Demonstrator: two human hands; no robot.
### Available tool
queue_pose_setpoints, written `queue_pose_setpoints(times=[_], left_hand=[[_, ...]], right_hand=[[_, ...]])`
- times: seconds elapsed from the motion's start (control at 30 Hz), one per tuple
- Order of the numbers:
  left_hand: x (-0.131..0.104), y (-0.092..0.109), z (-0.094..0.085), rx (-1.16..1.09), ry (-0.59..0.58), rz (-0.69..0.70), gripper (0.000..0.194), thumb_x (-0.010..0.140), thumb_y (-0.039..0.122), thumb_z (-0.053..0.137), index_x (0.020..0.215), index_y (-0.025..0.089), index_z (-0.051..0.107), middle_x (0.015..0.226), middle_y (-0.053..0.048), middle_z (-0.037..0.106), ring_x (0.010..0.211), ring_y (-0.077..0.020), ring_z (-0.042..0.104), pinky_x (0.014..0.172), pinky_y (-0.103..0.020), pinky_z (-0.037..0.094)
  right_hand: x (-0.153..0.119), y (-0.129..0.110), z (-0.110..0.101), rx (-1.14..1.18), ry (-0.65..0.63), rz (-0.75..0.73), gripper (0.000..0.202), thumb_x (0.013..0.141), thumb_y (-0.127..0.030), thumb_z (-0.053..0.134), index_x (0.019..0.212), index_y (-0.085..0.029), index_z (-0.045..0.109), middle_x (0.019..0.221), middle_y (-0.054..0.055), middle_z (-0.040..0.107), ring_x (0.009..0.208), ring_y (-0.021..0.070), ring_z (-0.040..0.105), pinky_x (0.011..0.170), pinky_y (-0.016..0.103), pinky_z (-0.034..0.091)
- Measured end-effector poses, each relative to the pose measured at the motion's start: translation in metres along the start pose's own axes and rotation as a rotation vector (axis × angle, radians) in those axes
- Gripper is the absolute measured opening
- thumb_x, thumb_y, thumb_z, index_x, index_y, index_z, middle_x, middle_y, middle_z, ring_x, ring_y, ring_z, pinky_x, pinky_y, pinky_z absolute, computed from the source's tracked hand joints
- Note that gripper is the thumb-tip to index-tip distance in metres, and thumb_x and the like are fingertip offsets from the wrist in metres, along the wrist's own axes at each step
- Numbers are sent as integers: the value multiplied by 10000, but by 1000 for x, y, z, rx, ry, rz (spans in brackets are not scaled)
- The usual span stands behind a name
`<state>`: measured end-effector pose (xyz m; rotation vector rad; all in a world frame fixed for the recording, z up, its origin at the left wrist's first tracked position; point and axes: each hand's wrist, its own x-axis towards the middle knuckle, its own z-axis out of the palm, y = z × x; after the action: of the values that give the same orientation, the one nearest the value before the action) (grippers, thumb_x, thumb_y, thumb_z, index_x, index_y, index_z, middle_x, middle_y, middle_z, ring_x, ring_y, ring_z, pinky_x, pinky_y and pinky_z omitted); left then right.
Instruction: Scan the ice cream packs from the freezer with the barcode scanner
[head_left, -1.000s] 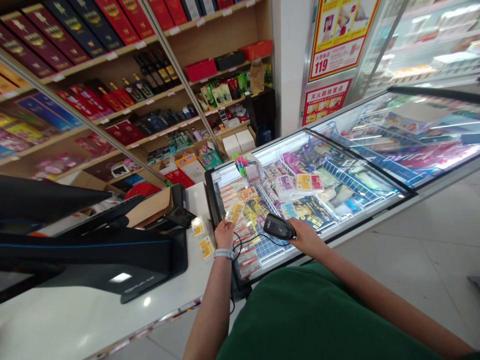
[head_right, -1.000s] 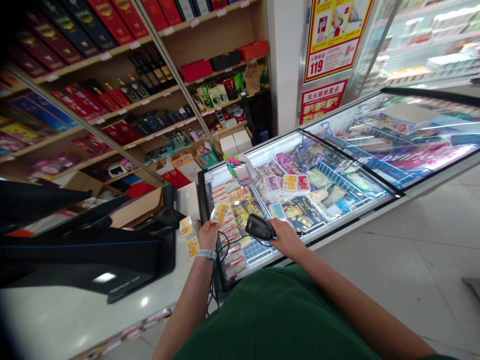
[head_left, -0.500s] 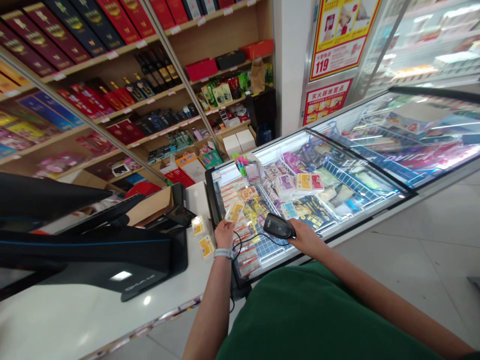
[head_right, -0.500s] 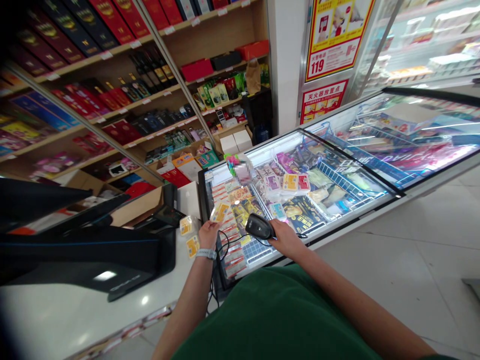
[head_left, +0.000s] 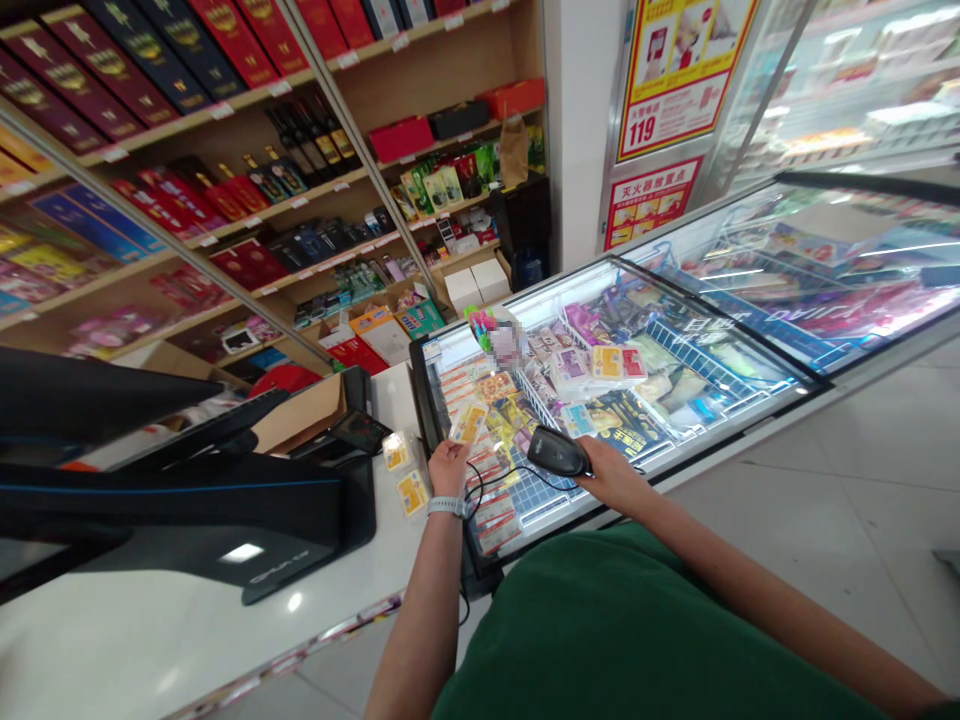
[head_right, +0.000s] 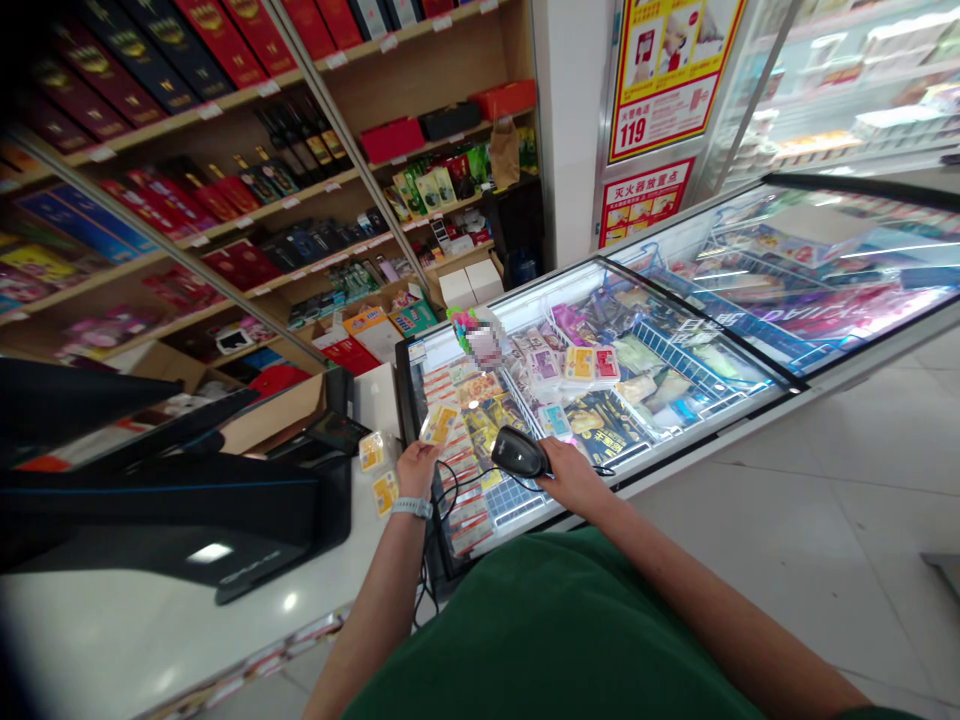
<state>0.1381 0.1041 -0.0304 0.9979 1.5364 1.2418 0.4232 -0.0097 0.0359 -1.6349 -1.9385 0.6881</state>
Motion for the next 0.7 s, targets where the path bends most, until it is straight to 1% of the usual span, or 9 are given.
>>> queue_pose_setpoints(times=[0.47, 0.7], left_hand=[[0, 0, 0, 1, 10, 12, 228, 567, 233, 739, 732, 157, 601, 658, -13, 669, 645, -147, 623, 677, -271, 487], [-1, 4, 2, 26, 10, 28, 200, 562, 228, 722, 691, 154, 589, 635, -18, 672, 631, -148, 627, 651, -258, 493]], right_hand=[[2, 2, 2, -34, -26, 8, 229, 751, -137, 562, 976, -163, 531, 939, 88, 614, 907, 236, 588, 802, 315, 429], [3, 3, 1, -49, -31, -8, 216, 757, -152, 563, 971, -152, 532, 937, 98, 611, 906, 250, 582, 806, 329, 426]])
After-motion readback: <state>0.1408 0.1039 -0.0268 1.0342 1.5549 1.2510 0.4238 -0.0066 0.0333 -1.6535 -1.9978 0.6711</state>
